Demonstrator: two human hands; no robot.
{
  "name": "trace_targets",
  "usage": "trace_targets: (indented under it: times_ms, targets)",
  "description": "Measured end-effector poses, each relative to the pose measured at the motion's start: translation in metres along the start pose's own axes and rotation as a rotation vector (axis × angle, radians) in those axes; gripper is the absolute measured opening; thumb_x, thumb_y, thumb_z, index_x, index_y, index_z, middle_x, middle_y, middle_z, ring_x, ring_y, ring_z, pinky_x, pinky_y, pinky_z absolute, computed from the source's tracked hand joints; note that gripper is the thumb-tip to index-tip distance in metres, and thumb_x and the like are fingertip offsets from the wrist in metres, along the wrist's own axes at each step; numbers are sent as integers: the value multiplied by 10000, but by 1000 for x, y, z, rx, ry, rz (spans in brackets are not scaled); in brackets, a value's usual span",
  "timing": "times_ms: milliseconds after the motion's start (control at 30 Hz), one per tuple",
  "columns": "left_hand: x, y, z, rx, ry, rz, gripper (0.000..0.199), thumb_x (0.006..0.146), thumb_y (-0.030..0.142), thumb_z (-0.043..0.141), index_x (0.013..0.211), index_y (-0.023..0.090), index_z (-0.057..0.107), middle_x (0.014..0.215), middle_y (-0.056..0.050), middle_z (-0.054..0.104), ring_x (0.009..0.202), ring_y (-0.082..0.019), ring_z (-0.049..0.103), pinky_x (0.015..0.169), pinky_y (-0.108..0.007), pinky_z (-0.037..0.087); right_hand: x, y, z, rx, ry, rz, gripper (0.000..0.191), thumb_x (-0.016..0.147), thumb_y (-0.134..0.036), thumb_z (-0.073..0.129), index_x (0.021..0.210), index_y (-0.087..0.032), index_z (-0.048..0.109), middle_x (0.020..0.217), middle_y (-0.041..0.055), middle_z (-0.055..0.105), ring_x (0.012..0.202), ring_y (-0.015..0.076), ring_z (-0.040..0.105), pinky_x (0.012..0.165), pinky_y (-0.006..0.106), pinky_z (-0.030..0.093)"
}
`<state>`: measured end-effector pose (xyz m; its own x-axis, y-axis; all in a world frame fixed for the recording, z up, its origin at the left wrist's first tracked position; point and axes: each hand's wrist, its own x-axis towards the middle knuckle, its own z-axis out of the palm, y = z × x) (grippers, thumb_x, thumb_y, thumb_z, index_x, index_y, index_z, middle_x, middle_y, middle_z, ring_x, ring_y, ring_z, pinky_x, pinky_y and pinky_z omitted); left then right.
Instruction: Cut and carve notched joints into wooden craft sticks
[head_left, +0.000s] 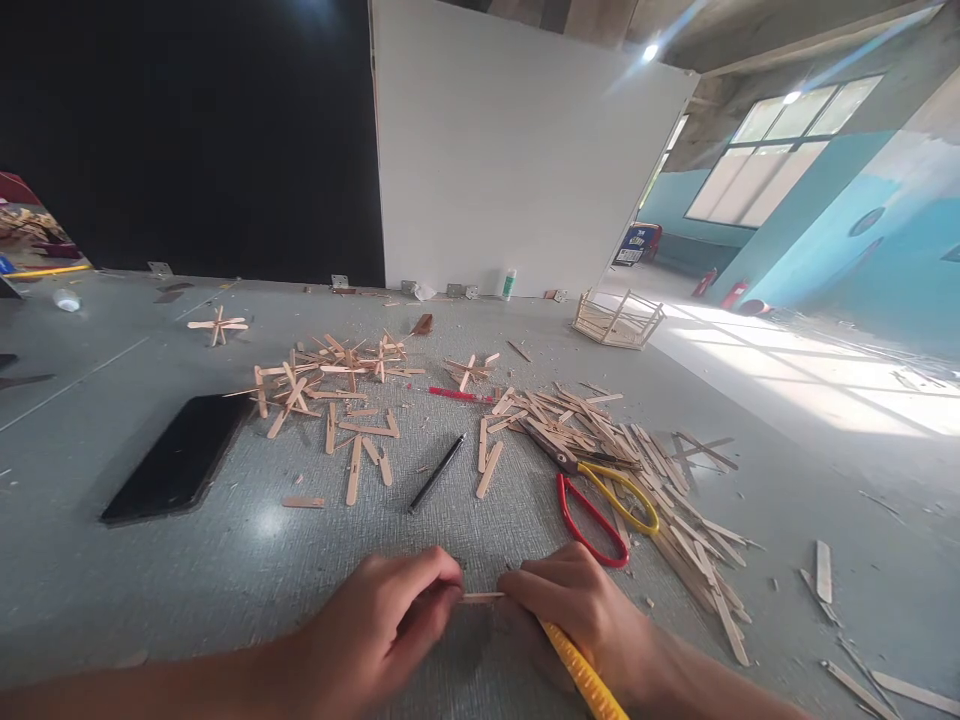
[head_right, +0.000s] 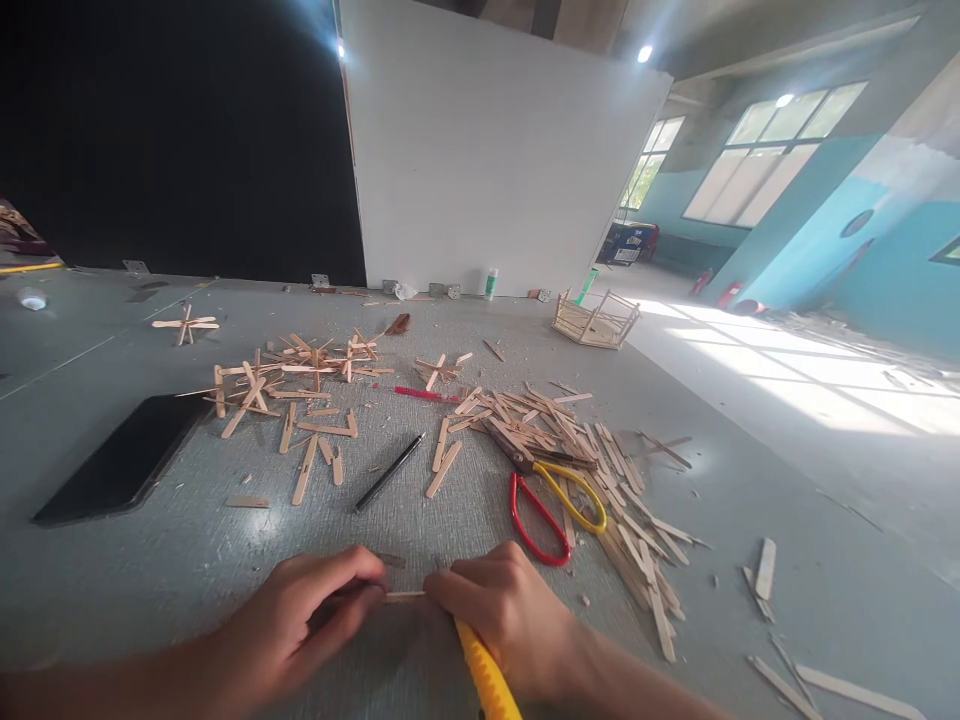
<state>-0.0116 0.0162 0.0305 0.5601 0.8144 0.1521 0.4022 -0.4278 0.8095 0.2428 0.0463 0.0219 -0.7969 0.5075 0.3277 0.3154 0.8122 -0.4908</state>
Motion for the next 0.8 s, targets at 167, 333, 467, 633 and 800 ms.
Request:
trace_targets:
  times_ms: [167, 333, 467, 633, 800]
  targets:
    - [-1, -2, 1, -20, 2, -20, 219, 1056, 328, 376, 921, 219, 509, 683, 48, 502, 570, -104, 433, 547, -211, 327, 0, -1, 0, -3, 12, 2, 225, 966, -220, 375, 751, -225, 439, 648, -62, 330, 540, 125, 255, 505, 290, 197]
    - [-2, -4, 3, -58, 4, -27, 176, 1042, 297, 406, 925, 219, 512, 671, 53, 491, 548, -98, 426, 510, -193, 318, 0, -2, 0, -23, 13, 13, 218, 961, -200, 392, 756, -213, 467, 662, -62, 317, 550, 122, 260, 509, 298, 206]
    - [-2, -2, 3, -63, 30, 44, 96, 1006, 257, 476, 949, 217, 542, 695, 45, 551, 560, -96, 476, 519, -178, 363, 1, -2, 1, -23, 17, 11, 257, 992, -172, 399, 745, -214, 457, 674, -66, 278, 555, 120, 240, 508, 304, 198]
    - [-2, -4, 4, 9, 72, 76, 96, 990, 206, 486, 931, 217, 562, 712, 37, 591, 578, -98, 516, 534, -178, 390, 1, -1, 1, -18, 19, 5, 276, 1013, -167, 412, 745, -213, 459, 683, -63, 277, 559, 120, 239, 513, 301, 198]
    - [-4, -8, 8, 143, 170, 196, 106, 973, 146, 493, 942, 227, 555, 685, 51, 618, 550, -97, 566, 543, -182, 428, 1, -1, 1, -28, 9, -14, 325, 1045, -219, 362, 746, -209, 488, 629, -57, 361, 533, 124, 271, 511, 298, 202]
